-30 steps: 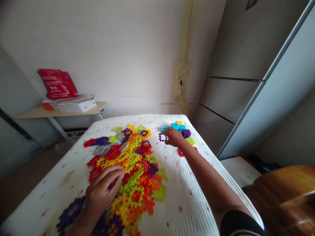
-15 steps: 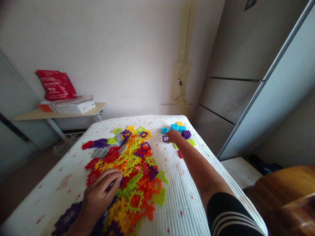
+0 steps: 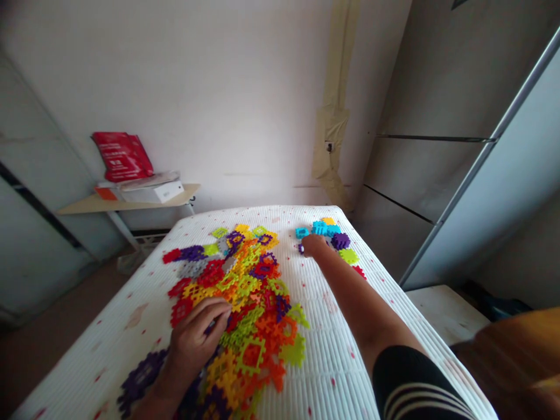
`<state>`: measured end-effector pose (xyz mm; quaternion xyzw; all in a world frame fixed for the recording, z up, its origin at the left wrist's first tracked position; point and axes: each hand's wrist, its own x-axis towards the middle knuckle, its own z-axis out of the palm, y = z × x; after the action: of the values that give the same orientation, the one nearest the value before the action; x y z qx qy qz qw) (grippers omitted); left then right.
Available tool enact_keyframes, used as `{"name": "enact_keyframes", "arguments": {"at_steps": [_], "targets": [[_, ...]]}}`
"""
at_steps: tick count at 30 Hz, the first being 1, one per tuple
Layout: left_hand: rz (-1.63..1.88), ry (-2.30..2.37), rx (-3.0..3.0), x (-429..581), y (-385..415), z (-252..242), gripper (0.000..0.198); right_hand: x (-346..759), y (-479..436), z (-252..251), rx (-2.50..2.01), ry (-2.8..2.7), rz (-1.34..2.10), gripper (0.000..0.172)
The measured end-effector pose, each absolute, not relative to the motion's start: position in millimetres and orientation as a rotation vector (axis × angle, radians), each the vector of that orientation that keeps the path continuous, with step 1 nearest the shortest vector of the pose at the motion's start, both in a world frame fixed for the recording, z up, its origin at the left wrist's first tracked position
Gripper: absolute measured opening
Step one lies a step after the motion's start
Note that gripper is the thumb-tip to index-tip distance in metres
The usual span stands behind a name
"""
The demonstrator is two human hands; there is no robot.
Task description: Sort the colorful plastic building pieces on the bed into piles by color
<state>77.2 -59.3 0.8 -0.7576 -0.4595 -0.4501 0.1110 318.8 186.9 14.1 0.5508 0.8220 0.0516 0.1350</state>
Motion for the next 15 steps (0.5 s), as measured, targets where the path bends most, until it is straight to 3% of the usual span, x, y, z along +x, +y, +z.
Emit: {"name": "enact_keyframes", "arguments": {"at_steps": [8,15], "targets": [[-1.345,-1.530,-2.205,79,-61,21,0.012,310,121,22,1.529,2.689,0.251,0.035],[-0.799,-2.055,-2.381,76,21,68,0.017,325,66,-23,1.390,2.888,0.147,0.023]]}}
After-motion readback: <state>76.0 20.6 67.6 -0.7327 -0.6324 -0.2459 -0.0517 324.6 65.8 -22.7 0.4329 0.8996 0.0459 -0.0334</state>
